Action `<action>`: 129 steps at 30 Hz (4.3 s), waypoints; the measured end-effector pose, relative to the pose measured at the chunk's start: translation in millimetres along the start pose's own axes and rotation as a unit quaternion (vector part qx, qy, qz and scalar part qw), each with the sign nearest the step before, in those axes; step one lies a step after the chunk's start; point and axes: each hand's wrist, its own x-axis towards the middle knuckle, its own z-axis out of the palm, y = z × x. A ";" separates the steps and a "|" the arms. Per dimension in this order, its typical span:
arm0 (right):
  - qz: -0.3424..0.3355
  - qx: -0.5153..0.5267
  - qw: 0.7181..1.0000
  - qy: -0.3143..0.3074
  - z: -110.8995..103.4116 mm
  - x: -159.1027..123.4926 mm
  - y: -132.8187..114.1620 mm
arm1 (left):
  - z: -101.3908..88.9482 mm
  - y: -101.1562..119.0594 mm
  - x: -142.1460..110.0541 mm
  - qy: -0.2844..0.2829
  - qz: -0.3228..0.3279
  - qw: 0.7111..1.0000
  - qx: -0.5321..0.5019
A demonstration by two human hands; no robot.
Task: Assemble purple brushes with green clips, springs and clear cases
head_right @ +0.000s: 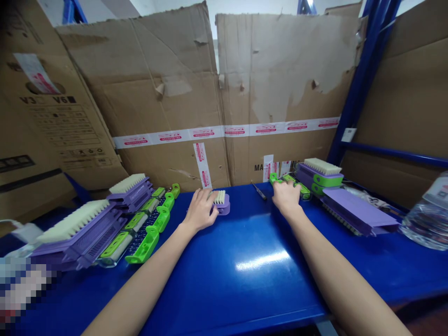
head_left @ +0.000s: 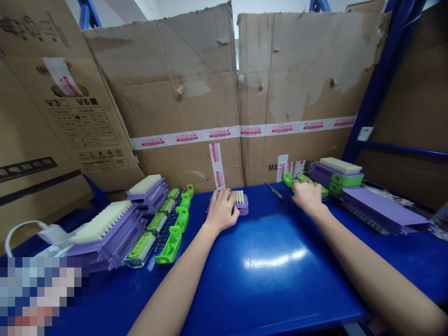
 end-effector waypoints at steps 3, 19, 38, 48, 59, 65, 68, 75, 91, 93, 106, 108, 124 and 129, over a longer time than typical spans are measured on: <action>-0.003 0.000 1.000 -0.011 0.1 1.0 0.8 | 2.1 -2.0 -0.4 -0.006 0.000 1.000 -0.014; -0.028 0.006 0.998 -0.049 7.1 8.3 17.1 | 3.4 -4.8 -1.1 -0.016 0.024 0.999 -0.016; -0.323 0.243 0.911 0.080 8.5 -18.8 -48.5 | 6.5 -2.8 -0.8 -0.006 0.015 1.000 -0.005; -0.326 0.152 0.930 0.068 5.0 -28.3 -56.5 | 8.9 -5.2 0.4 -0.019 0.024 1.000 -0.006; -0.280 0.199 0.937 0.060 10.0 -30.3 -67.0 | 9.0 -3.5 1.0 -0.014 0.034 0.999 -0.005; -0.161 0.490 0.856 0.040 12.1 -21.2 -66.0 | 9.5 -3.6 1.0 -0.009 0.035 0.999 -0.008; -0.118 0.498 0.859 0.009 14.8 -17.9 -63.3 | 9.5 -3.6 1.0 -0.012 0.034 0.999 -0.006; -0.242 0.340 0.908 0.042 10.1 -28.1 -62.1 | 11.0 -3.8 0.2 -0.008 0.030 1.000 -0.001; -0.112 0.379 0.918 -0.019 11.8 -17.8 -55.2 | 12.6 -4.1 0.8 0.004 0.032 0.999 0.000; -0.139 0.330 0.933 0.025 10.6 -20.3 -55.6 | 12.7 -4.1 0.9 0.003 0.032 0.999 0.001; -0.037 0.548 0.835 -0.029 14.3 -18.6 -63.5 | 14.0 -4.2 1.1 0.011 0.035 0.999 0.002; 0.011 0.602 0.797 -0.058 18.9 -15.0 -60.8 | 13.5 -4.1 1.1 0.012 0.033 0.999 0.001; -0.036 0.308 0.950 0.031 25.4 -7.0 -43.7 | 12.0 -3.0 2.4 0.003 0.028 1.000 -0.011; -0.009 0.309 0.951 0.028 15.1 -13.9 -49.4 | 8.8 -6.1 1.8 -0.009 0.032 0.999 -0.035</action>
